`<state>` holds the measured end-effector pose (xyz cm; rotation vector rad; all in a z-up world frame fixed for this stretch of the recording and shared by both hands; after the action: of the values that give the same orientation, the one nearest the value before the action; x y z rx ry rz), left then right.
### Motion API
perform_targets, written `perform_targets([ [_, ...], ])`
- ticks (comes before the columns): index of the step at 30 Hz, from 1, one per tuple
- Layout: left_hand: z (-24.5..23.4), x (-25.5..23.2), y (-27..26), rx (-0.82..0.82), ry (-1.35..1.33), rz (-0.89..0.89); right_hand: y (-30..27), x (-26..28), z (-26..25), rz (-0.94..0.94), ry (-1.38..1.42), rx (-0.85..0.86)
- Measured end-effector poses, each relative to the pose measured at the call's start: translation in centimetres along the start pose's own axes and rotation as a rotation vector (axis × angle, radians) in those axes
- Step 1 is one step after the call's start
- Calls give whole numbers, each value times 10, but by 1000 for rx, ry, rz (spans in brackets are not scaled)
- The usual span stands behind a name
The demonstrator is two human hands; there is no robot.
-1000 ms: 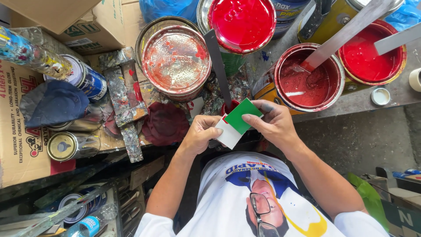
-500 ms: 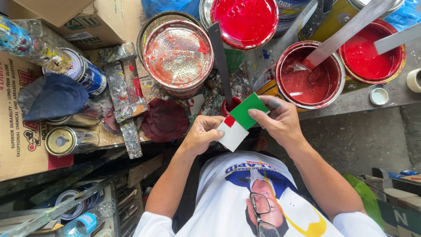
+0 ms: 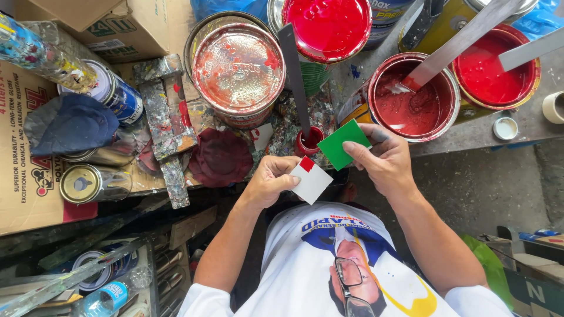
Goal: Mixing paint and applying it to test cards to match the color of a car side mirror.
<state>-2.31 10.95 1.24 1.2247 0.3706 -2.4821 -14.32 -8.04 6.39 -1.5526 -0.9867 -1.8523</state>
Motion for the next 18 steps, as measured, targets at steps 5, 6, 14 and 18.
perform_targets([
  [5,-5,-21,-23,-35,253,-15,-2,-5,-11,-53,11,-183],
  [6,-10,-22,-31,-34,255,-16,-6,-9,-14,-54,11,-185],
  [14,-15,-5,-50,-203,1242,57,-32,-77,-15,72,-34,-330],
  [18,-15,16,-31,-281,1364,109,-37,-108,-12,136,11,-366],
])
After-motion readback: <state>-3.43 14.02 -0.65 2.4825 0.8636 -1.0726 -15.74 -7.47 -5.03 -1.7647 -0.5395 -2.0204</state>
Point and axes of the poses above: each hand's wrist, its own y-axis towards the middle knuckle, its own z-axis out of the palm, x = y × z, the point moved 2 cm from there along y, towards the middle knuckle, and after that the axes turned 13 degrees about -z, right-handed, at the moved point
